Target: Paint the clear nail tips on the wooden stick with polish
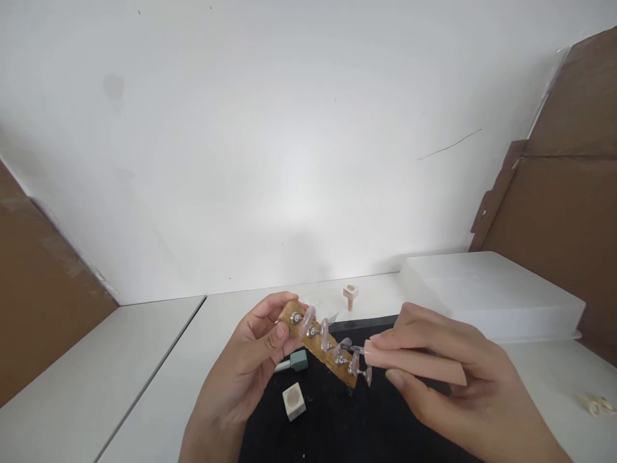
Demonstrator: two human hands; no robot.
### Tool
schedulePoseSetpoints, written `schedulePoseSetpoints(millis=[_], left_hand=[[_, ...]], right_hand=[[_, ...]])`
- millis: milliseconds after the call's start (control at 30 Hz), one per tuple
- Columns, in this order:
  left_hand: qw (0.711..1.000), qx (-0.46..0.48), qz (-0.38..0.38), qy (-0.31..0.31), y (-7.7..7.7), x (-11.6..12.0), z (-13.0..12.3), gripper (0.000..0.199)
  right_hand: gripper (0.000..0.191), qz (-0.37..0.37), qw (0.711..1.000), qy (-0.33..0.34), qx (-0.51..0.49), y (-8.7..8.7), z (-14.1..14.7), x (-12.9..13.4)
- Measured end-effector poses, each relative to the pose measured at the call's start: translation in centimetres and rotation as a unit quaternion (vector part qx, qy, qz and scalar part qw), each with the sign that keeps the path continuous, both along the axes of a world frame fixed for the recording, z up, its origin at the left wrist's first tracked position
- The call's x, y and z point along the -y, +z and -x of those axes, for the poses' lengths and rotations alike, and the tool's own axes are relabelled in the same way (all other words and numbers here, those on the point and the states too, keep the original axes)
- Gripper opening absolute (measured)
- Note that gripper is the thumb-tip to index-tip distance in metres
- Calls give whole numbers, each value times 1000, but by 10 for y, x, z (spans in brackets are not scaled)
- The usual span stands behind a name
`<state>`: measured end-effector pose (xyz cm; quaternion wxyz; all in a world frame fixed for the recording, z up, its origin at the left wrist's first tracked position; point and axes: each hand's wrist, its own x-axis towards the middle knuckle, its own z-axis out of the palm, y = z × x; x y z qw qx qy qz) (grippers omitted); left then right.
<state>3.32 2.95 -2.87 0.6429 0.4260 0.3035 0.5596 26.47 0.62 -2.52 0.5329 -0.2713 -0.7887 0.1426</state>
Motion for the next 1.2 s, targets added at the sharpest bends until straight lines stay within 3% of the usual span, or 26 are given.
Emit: schedulePoseSetpoints(millis=[133, 433, 700, 833, 1033, 1200], left_hand=[[1000, -8, -3, -1, 3, 1, -2, 26], [1000, -15, 7, -5, 2, 6, 6, 26], [1000, -30, 2, -6, 3, 1, 4, 22], [1000, -26, 0, -12, 5, 3, 0, 24], [1000, -21, 11, -11, 3, 5, 5, 23], [1000, -7, 10, -12, 1, 0, 6, 24]], right_hand=[[32, 10, 1000, 2, -17, 4, 3, -1], [29, 82, 993, -78, -31, 1, 4, 3], [32, 7, 999, 23, -24, 8, 6, 1], [31, 7, 999, -6, -43, 9, 10, 1], [30, 40, 997, -59, 11, 0, 2, 1], [33, 26, 1000, -13, -11, -2, -2, 0]])
